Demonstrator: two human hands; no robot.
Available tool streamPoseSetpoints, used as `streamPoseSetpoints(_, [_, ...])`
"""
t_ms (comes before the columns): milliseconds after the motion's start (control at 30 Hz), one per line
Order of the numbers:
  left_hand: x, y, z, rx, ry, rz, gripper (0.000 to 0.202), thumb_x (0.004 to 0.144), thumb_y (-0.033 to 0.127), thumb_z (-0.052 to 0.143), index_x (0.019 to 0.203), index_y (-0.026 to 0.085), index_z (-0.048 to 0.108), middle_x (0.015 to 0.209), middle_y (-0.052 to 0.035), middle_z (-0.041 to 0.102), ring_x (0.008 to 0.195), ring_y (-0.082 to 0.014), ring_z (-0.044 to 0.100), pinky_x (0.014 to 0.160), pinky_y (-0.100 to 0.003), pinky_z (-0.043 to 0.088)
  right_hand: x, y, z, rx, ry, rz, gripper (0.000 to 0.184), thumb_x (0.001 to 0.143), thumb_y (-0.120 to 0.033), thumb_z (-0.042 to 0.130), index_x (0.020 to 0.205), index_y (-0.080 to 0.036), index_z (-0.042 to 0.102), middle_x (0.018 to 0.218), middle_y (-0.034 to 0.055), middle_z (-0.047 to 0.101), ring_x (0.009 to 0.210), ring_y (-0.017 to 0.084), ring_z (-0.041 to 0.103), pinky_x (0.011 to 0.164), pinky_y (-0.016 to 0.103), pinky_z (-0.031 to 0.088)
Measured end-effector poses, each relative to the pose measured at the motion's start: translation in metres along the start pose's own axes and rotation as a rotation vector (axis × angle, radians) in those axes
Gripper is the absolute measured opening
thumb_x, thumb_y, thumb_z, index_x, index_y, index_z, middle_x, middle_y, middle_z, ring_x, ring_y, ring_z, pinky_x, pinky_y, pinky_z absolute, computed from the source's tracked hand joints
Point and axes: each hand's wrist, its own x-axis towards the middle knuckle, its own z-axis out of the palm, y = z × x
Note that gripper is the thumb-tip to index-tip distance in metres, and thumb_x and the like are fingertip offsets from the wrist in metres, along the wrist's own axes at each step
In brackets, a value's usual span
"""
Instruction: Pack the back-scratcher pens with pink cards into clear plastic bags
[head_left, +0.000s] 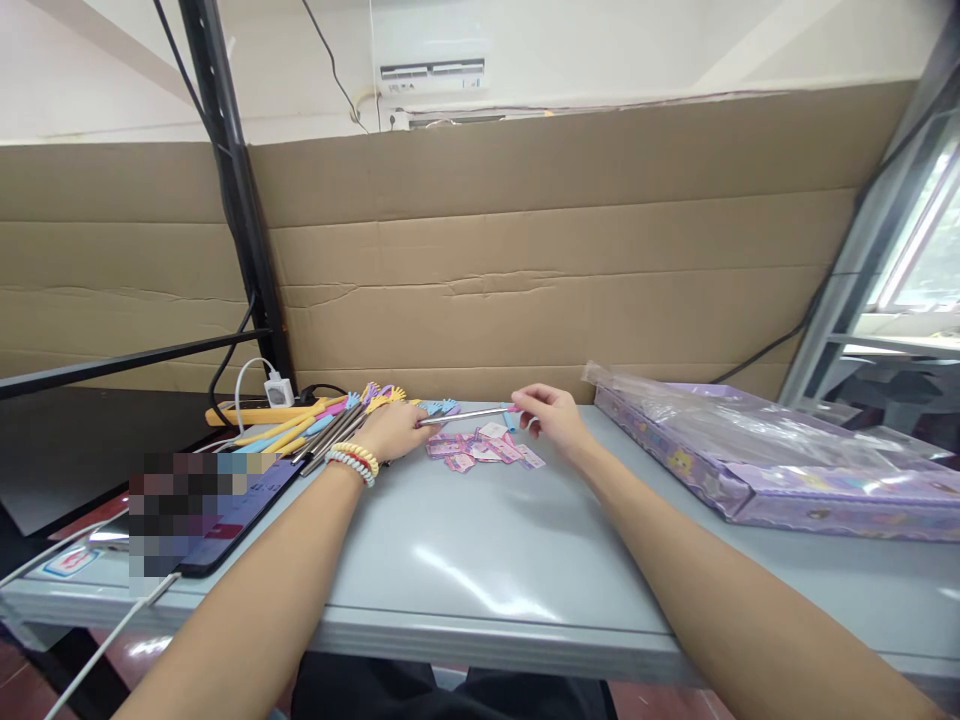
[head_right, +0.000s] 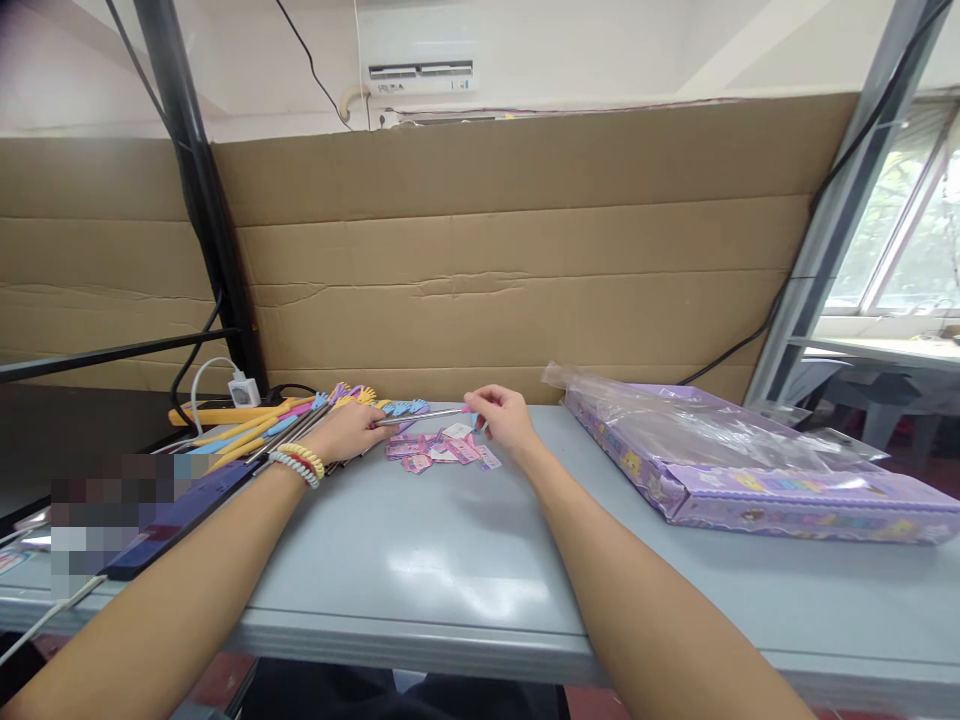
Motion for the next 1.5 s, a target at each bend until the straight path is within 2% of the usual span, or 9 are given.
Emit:
streamPoseSetpoints(167, [-0.001,-0.006,-0.002,0.125,-0.023,-0.055,0.043,0.081,0.049,0.036,0.067,0.020,0.064,0.067,-0.0067,0.065,0.066,-0.0198,0.059,0.060,-0.028,0.039,-0.010,0.001,0.004,-0.448,-0.202,-0.205,0.026,0.070,-0.041,0.059,0.066,-0.016,0.063,0.062,0.0011,0.059,0.058,0.012,0.049,0.054,0.024,0.037])
streamPoseSetpoints(400, [-0.001,0.001,-0.005,0.194,-0.051,-0.052,0.040,0.081,0.043,0.037,0.074,0.019,0.068,0.070,-0.0113,0.065,0.072,-0.0244,0.062,0.063,-0.032,0.042,-0.009,0.000,0.000,-0.528,-0.219,-0.237,0.033,0.074,-0.045,0.053,0.062,-0.016,0.064,0.057,0.0010,0.057,0.056,0.012,0.044,0.053,0.024,0.033])
streamPoseSetpoints(500, [-0.001,0.005,-0.005,0.209,-0.027,-0.069,0.040,0.082,0.043,0.037,0.078,0.018,0.068,0.074,-0.0133,0.066,0.075,-0.0265,0.062,0.066,-0.034,0.043,-0.008,0.000,-0.002,-0.508,-0.236,-0.197,0.034,0.074,-0.046,0.054,0.063,-0.016,0.064,0.060,0.0009,0.057,0.057,0.012,0.044,0.053,0.024,0.033])
streamPoseSetpoints(633, [-0.001,0.008,-0.007,0.233,0.013,-0.115,0.036,0.081,0.040,0.040,0.078,0.018,0.068,0.077,-0.0136,0.067,0.079,-0.0266,0.062,0.073,-0.036,0.042,-0.007,0.002,-0.003,-0.439,-0.260,-0.087,0.038,0.071,-0.050,0.057,0.053,-0.016,0.056,0.049,-0.0024,0.047,0.047,0.009,0.037,0.046,0.024,0.028])
streamPoseSetpoints(733, [-0.001,0.010,-0.009,0.265,0.026,-0.140,0.034,0.080,0.037,0.040,0.082,0.018,0.068,0.079,-0.0137,0.067,0.081,-0.0264,0.062,0.072,-0.036,0.042,-0.006,0.003,-0.004,-0.355,-0.326,0.052,0.040,0.069,-0.052,0.058,0.050,-0.017,0.051,0.040,-0.0037,0.042,0.037,0.007,0.032,0.040,0.024,0.025])
streamPoseSetpoints(833, [-0.001,0.012,-0.010,0.287,0.022,-0.129,0.035,0.081,0.036,0.039,0.085,0.017,0.068,0.080,-0.0151,0.068,0.080,-0.0273,0.062,0.070,-0.036,0.043,-0.006,0.002,-0.004,-0.331,-0.364,0.084,0.039,0.071,-0.050,0.057,0.050,-0.018,0.049,0.040,-0.0033,0.042,0.034,0.007,0.032,0.039,0.025,0.026])
streamPoseSetpoints(1100, [0.001,0.010,-0.005,0.261,-0.041,-0.093,0.031,0.077,0.031,0.043,0.084,0.016,0.069,0.083,-0.0159,0.068,0.083,-0.0283,0.062,0.072,-0.037,0.044,-0.010,0.000,-0.003,-0.519,-0.436,-0.179,0.039,0.076,-0.039,0.047,0.045,-0.017,0.040,0.045,-0.0051,0.029,0.045,0.007,0.024,0.045,0.024,0.019])
streamPoseSetpoints(1300, [0.001,0.009,-0.004,0.256,-0.044,-0.089,0.031,0.077,0.030,0.042,0.083,0.016,0.069,0.081,-0.0156,0.067,0.082,-0.0276,0.063,0.070,-0.036,0.044,-0.009,-0.002,-0.001,-0.524,-0.434,-0.301,0.026,0.076,-0.035,0.048,0.065,-0.018,0.063,0.053,-0.0018,0.049,0.056,0.012,0.040,0.052,0.023,0.028])
streamPoseSetpoints(1500, [0.001,0.006,-0.003,0.251,-0.029,-0.080,0.031,0.077,0.031,0.042,0.080,0.016,0.068,0.078,-0.0148,0.067,0.078,-0.0276,0.063,0.069,-0.036,0.044,-0.012,-0.003,0.005,-0.821,-0.367,-0.433,0.027,0.082,-0.029,0.043,0.066,-0.020,0.064,0.058,0.0007,0.053,0.061,0.013,0.044,0.056,0.024,0.028])
